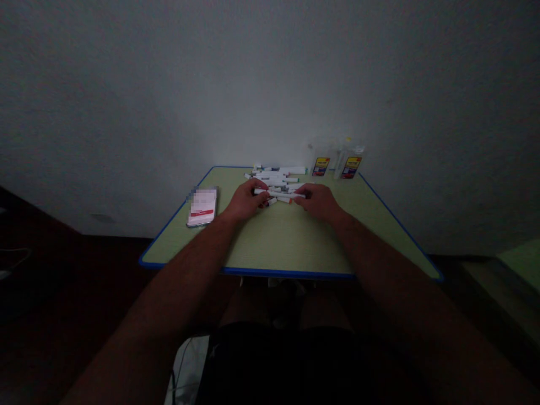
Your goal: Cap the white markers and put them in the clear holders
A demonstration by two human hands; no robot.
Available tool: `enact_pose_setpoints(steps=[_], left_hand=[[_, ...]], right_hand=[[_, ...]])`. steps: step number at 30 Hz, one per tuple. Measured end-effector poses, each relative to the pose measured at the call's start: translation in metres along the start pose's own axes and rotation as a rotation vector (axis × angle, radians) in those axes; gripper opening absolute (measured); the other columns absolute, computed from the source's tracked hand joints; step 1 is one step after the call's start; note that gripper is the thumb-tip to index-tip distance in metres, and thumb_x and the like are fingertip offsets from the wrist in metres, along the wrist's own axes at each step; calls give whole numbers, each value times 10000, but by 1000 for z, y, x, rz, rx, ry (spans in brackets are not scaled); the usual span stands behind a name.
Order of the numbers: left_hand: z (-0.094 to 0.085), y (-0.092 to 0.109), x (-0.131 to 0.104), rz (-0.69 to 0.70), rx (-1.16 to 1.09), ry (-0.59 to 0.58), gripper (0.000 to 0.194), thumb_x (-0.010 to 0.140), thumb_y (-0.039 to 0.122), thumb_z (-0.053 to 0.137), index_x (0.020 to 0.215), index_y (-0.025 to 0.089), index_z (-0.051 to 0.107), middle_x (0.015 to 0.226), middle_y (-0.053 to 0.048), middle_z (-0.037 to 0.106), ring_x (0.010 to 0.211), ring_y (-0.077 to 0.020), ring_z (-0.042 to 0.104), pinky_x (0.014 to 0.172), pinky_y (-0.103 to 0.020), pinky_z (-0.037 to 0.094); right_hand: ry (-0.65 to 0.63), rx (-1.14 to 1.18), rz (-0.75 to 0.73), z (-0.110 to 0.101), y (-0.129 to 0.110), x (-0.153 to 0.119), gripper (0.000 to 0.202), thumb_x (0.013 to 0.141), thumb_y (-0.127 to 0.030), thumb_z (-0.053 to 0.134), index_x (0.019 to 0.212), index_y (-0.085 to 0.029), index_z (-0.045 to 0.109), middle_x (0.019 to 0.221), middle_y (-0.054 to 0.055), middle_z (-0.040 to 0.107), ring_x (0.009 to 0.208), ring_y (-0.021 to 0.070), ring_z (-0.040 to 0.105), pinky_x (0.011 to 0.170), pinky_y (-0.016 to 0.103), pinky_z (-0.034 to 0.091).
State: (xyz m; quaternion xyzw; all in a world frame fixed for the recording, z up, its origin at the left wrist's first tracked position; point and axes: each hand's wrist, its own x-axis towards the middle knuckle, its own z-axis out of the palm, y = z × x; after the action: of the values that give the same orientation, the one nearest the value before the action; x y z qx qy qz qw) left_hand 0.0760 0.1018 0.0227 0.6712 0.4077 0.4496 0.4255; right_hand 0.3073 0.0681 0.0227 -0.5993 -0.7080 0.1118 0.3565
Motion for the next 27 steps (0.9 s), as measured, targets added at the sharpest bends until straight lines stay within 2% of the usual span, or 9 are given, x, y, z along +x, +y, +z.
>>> enact_pose_setpoints(steps=[5,17,27], left_hand=[[1,1,-2,-21,30,-30,154,836,90,674,896,199,584,585,25,639,503,-108,576,521,-225,429],[-2,1,-2,-29,-136,-15,228,737,124,764,919,159,632,594,14,659,548,-119,622,563,-239,470],[0,-4,0,-81,-160,-13,258,650,123,837,849,154,676,605,-4,661,528,-114,585,542,-259,464]], right_hand=[[-26,30,-10,1,0,-1,173,784,-217,733,943,-174,786,797,41,738,702,162,652,723,308,502],[-27,111,-16,3,1,-2,175,788,-264,729,936,-181,772,777,23,733,696,156,655,695,283,483],[-35,116,-30,3,-1,-4,174,789,-252,739,941,-174,771,774,31,732,669,154,645,675,292,486]])
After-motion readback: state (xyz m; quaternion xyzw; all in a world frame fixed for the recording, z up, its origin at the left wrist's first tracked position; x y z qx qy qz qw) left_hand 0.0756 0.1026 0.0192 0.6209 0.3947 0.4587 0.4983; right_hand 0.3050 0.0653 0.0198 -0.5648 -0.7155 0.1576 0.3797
